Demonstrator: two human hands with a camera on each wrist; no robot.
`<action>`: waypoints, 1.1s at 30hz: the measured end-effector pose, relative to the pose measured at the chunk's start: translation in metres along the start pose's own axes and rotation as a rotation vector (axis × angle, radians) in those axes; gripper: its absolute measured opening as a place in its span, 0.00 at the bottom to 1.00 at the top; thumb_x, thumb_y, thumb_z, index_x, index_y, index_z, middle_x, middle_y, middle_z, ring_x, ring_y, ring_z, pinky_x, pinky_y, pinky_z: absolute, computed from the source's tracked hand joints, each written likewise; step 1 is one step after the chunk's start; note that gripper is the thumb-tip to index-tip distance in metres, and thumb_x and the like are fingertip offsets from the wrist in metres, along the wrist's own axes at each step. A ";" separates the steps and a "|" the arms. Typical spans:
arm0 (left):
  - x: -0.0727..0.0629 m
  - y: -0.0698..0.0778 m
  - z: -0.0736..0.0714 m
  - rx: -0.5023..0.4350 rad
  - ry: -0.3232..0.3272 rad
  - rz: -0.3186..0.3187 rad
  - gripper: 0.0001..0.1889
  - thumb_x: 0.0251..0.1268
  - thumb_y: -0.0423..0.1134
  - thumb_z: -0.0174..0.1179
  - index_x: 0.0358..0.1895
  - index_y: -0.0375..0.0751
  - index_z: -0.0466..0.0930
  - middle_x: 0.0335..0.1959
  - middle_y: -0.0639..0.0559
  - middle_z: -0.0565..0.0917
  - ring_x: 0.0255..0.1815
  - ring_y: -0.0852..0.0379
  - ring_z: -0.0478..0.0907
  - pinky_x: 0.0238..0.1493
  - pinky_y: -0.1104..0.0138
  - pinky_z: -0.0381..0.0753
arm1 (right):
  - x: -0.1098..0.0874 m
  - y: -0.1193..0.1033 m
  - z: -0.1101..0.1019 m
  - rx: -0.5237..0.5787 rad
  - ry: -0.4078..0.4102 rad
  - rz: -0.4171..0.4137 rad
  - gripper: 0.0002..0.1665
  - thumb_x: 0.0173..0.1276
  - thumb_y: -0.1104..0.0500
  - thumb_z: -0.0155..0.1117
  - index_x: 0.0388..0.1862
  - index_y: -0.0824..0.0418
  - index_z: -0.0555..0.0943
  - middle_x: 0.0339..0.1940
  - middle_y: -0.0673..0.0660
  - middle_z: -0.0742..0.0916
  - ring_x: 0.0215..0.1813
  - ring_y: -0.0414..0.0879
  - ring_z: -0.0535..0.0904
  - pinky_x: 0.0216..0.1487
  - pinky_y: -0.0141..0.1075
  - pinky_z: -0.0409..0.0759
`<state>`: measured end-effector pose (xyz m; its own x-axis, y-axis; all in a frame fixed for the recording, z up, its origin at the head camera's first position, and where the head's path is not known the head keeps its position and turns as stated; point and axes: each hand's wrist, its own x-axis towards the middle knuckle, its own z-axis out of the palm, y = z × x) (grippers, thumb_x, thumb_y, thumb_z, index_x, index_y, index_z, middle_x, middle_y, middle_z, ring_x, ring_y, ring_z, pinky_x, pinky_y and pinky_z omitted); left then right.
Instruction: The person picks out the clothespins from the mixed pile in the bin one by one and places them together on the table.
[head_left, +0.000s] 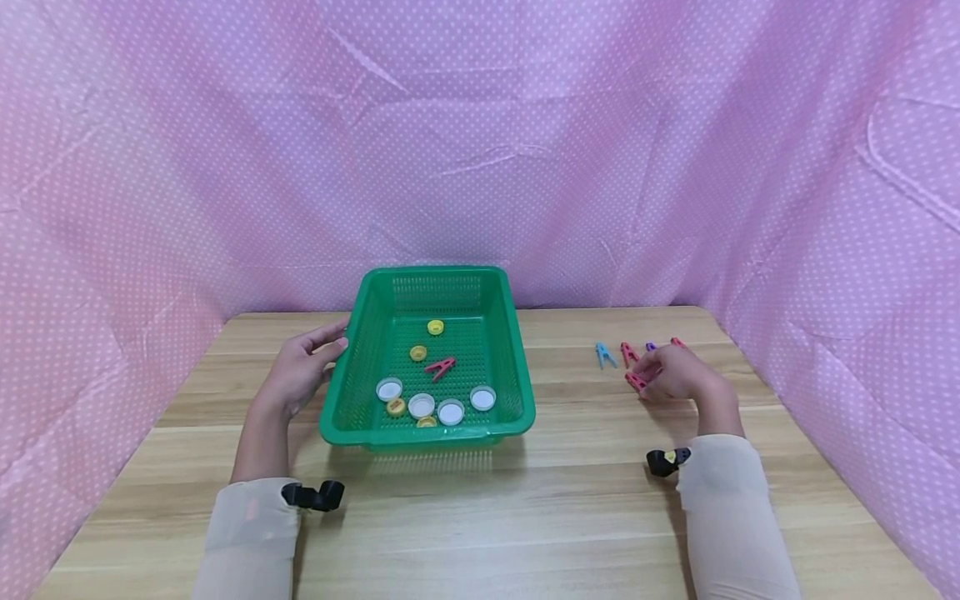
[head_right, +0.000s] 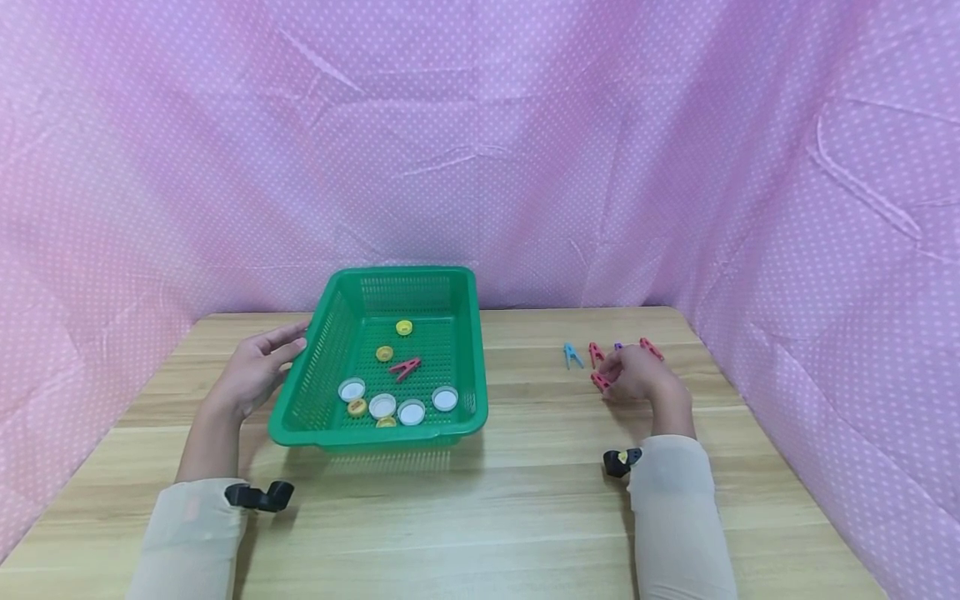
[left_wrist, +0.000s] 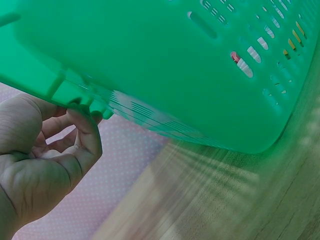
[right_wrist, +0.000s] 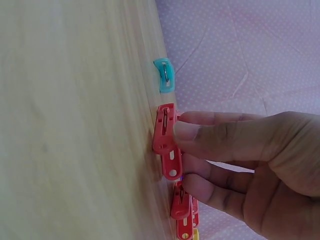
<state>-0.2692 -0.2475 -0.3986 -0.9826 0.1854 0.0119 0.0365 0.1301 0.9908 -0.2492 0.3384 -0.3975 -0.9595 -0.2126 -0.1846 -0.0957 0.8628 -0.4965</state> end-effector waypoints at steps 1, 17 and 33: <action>0.000 0.000 0.000 0.001 0.001 -0.002 0.29 0.81 0.44 0.54 0.79 0.38 0.62 0.72 0.38 0.68 0.50 0.65 0.82 0.51 0.69 0.85 | 0.000 0.000 0.000 -0.002 0.001 0.001 0.21 0.56 0.67 0.78 0.50 0.66 0.87 0.39 0.56 0.88 0.43 0.48 0.82 0.49 0.44 0.81; 0.001 -0.002 -0.001 -0.009 -0.006 -0.002 0.30 0.81 0.44 0.54 0.79 0.39 0.62 0.72 0.40 0.68 0.51 0.65 0.81 0.52 0.69 0.85 | 0.001 0.004 0.001 0.015 0.013 -0.032 0.24 0.54 0.70 0.76 0.52 0.66 0.87 0.40 0.58 0.88 0.44 0.50 0.82 0.47 0.42 0.81; 0.001 0.000 -0.001 -0.013 -0.003 -0.013 0.30 0.81 0.45 0.54 0.79 0.40 0.62 0.73 0.40 0.67 0.51 0.65 0.81 0.52 0.70 0.84 | -0.001 0.004 0.000 0.034 0.009 0.020 0.20 0.60 0.67 0.76 0.51 0.68 0.85 0.41 0.58 0.87 0.44 0.50 0.80 0.46 0.40 0.79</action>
<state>-0.2702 -0.2484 -0.3987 -0.9824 0.1867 -0.0014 0.0215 0.1203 0.9925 -0.2485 0.3428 -0.3992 -0.9634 -0.1913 -0.1877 -0.0675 0.8509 -0.5209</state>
